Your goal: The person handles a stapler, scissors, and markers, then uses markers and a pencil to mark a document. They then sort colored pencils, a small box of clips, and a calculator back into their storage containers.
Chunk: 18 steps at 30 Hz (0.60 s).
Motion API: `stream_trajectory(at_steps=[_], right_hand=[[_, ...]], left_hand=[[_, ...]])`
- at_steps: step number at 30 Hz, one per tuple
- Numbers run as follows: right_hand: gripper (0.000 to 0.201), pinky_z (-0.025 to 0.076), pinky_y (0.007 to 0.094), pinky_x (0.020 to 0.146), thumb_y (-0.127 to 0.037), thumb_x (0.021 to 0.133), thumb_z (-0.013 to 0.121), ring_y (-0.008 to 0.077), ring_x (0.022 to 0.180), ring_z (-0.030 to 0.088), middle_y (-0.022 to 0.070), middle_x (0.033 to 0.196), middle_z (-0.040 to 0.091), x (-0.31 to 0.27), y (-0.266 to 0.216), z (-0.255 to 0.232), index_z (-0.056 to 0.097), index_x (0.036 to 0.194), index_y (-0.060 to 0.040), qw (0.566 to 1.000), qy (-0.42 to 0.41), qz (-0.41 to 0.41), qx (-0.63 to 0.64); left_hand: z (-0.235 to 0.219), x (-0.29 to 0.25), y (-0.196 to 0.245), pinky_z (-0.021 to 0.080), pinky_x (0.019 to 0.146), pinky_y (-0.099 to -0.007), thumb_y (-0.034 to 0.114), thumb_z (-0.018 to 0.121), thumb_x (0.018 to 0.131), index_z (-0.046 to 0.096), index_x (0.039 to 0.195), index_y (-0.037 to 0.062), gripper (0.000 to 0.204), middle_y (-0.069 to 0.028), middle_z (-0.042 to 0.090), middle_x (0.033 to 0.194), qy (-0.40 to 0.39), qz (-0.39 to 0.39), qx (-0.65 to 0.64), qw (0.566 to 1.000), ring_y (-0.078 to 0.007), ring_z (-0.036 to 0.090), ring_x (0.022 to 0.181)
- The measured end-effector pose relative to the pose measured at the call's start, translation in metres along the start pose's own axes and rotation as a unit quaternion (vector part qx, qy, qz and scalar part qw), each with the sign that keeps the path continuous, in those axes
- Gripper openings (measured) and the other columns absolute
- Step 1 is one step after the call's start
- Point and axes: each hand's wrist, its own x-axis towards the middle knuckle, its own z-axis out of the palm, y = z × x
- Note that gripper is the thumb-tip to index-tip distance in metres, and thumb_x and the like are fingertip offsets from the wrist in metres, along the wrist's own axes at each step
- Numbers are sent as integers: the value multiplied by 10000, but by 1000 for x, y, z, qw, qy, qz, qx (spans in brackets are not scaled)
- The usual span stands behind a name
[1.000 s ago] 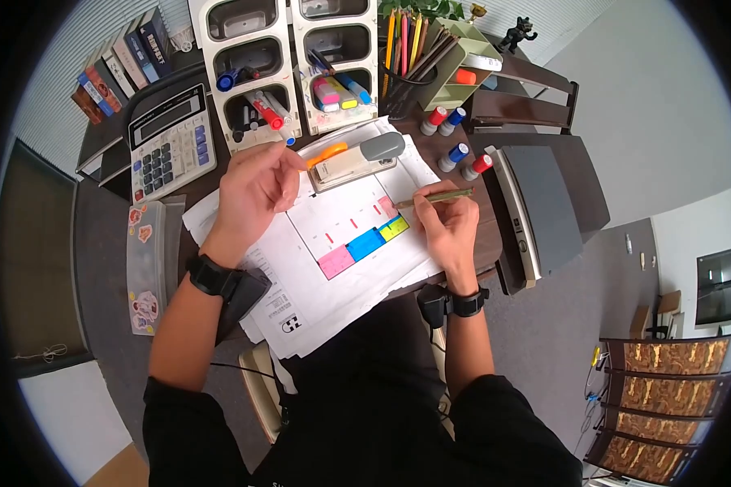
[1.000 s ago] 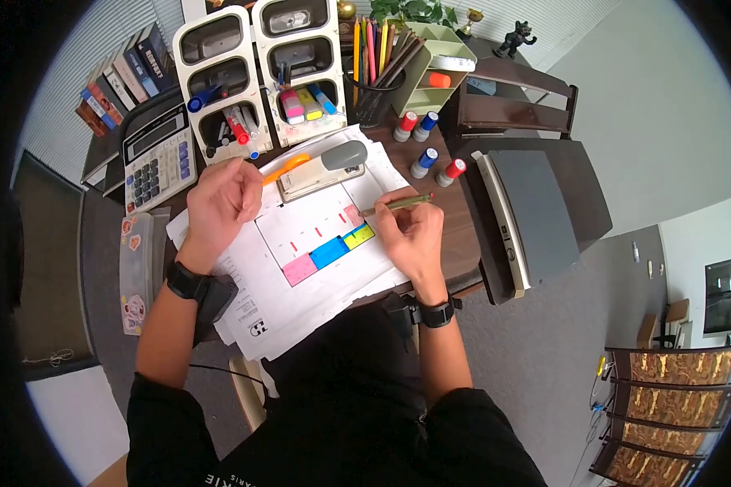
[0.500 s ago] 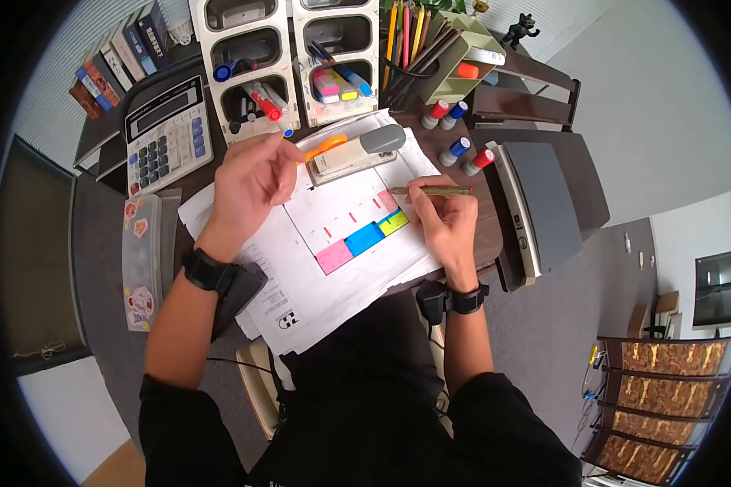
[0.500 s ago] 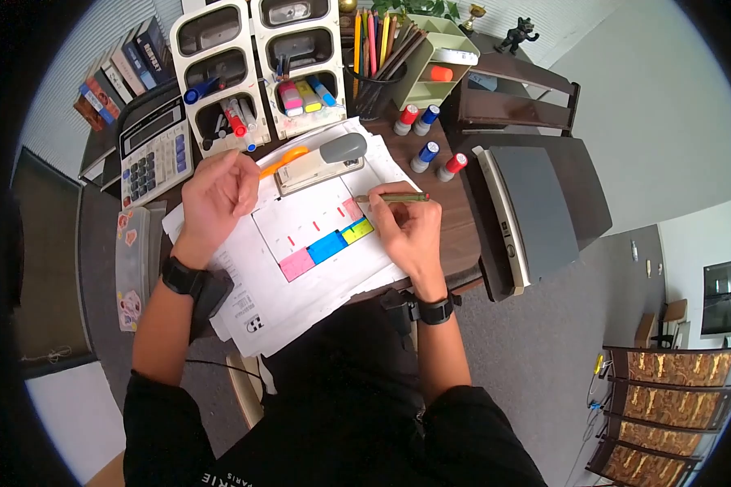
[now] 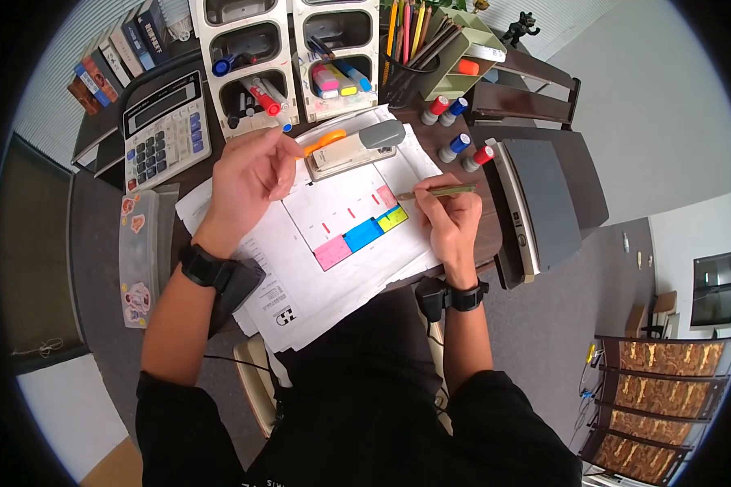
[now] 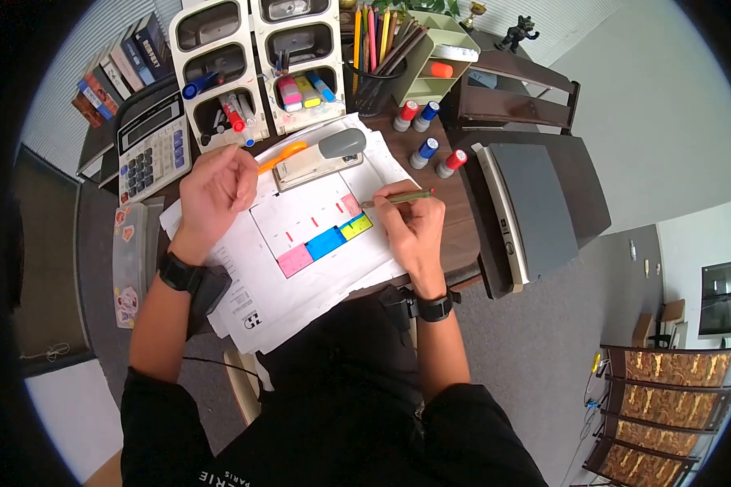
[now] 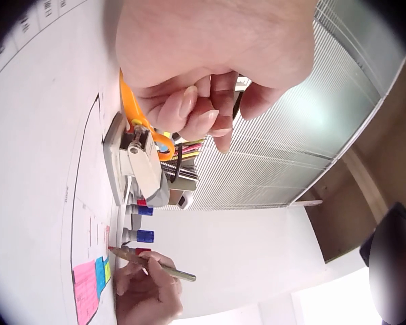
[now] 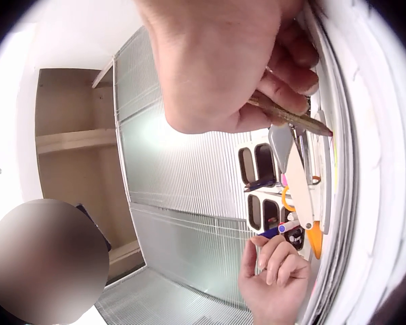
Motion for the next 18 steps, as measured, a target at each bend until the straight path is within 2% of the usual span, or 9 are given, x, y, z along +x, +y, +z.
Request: stream_trajectory(at_steps=[3, 10, 12, 16, 18], right_hand=[[111, 329, 222, 463, -31, 859, 618, 45, 488, 497, 2, 556, 566, 1, -11, 7, 683, 852, 59, 1000, 8, 16, 3], [117, 333, 229, 462, -34, 853, 611, 52, 487, 491, 9, 580, 571, -1, -3, 0, 678, 828, 59, 999, 15, 21, 39], [120, 334, 231, 463, -28, 847, 604, 54, 487, 493, 14, 579, 573, 0, -2, -1, 681, 826, 61, 999, -1, 23, 27], [127, 334, 238, 464, -33, 841, 607, 59, 485, 496, 20, 568, 570, -1, -3, 0, 685, 821, 65, 999, -29, 6, 14], [137, 333, 242, 465, -43, 839, 611, 66, 483, 498, 27, 574, 576, -1, -3, 2, 691, 823, 67, 999, 4, 21, 31]], left_hand=[[0, 0, 0, 318, 458, -271, 298, 419, 1039, 637, 926, -37, 415, -55, 491, 563, 3, -1, 0, 1000, -137, 418, 454], [0, 0, 0, 312, 465, -278, 289, 461, 1030, 672, 915, -46, 412, -73, 513, 557, 4, 2, -19, 1000, -130, 400, 443], [-1, 1, 0, 318, 459, -271, 291, 417, 1040, 644, 934, -32, 408, -50, 491, 567, -7, -2, -2, 1000, -137, 421, 454], [0, 0, -1, 320, 461, -271, 289, 415, 1040, 645, 938, -30, 406, -51, 490, 569, -5, -1, -3, 1000, -139, 420, 456], [3, 0, 0, 316, 465, -281, 288, 455, 1033, 672, 917, -50, 419, -79, 514, 550, 3, 8, -15, 1000, -133, 402, 440]])
